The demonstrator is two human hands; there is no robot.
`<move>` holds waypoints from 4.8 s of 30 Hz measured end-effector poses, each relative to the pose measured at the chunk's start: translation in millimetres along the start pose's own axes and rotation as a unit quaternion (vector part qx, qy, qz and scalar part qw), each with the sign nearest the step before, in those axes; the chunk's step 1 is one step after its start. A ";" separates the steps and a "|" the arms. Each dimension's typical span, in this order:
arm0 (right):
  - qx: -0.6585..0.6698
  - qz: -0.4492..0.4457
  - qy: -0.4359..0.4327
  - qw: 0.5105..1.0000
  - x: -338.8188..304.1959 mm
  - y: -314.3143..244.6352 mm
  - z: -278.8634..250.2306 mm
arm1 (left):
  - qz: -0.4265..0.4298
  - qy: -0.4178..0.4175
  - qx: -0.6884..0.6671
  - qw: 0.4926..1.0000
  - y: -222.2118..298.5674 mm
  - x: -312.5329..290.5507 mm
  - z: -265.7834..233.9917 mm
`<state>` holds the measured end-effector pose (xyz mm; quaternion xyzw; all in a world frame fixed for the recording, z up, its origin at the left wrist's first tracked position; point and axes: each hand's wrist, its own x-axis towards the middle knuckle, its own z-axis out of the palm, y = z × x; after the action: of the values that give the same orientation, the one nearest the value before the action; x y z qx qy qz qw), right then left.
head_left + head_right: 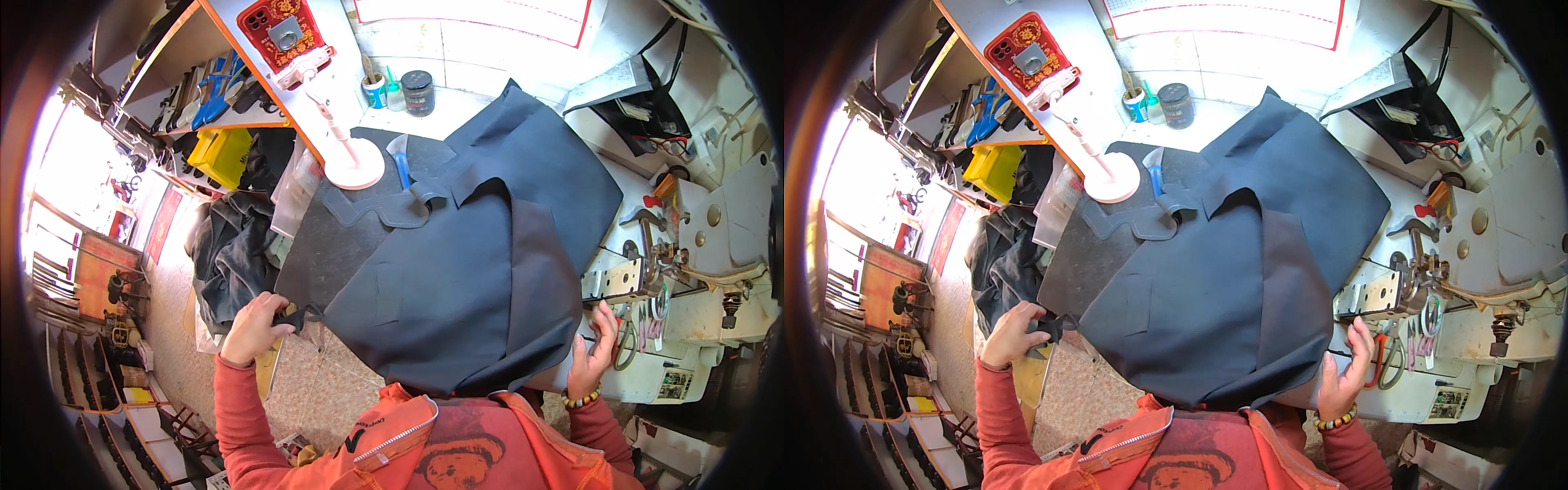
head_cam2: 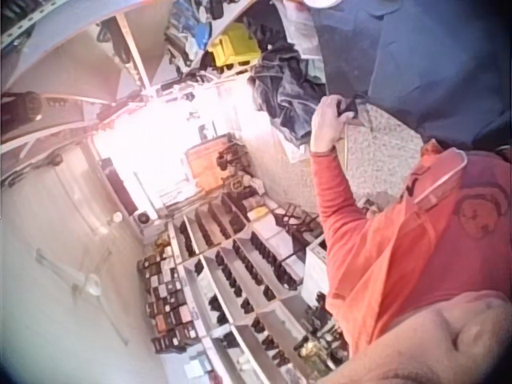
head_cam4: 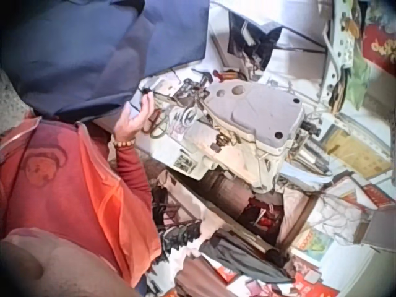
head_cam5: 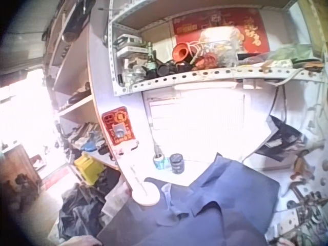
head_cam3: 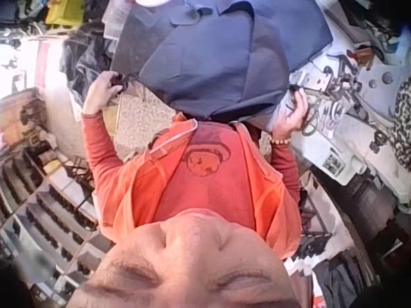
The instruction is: The person uses shears to cut a piece of dark fabric on a worktable, then folds and stacks the cut pieces. They handle a template and additional fabric pieces, arranging them on the table.
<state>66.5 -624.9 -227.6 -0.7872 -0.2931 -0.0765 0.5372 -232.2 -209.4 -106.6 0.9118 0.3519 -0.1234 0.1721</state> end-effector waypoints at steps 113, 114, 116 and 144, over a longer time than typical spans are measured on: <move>0.452 0.301 -0.428 0.723 -44.8 -74.3 120.8 | -0.196 0.839 -0.212 0.461 -5.9 -285.5 155.5; 0.372 0.267 -0.440 0.773 -48.1 -75.3 124.8 | -0.164 0.876 -0.156 0.426 2.3 -287.6 131.2; 0.354 0.225 -0.455 0.785 -50.6 -80.6 127.9 | -0.033 0.908 -0.093 0.406 19.4 -282.8 91.4; 0.094 -0.547 -0.109 0.824 -27.1 -208.4 169.1 | 0.177 0.877 0.041 0.445 64.2 -238.8 -2.1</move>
<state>-101.9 -432.3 -142.0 -0.4463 -0.7383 -0.2438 0.4430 -360.5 -396.1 -7.5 0.5832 0.1412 0.7608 -0.2473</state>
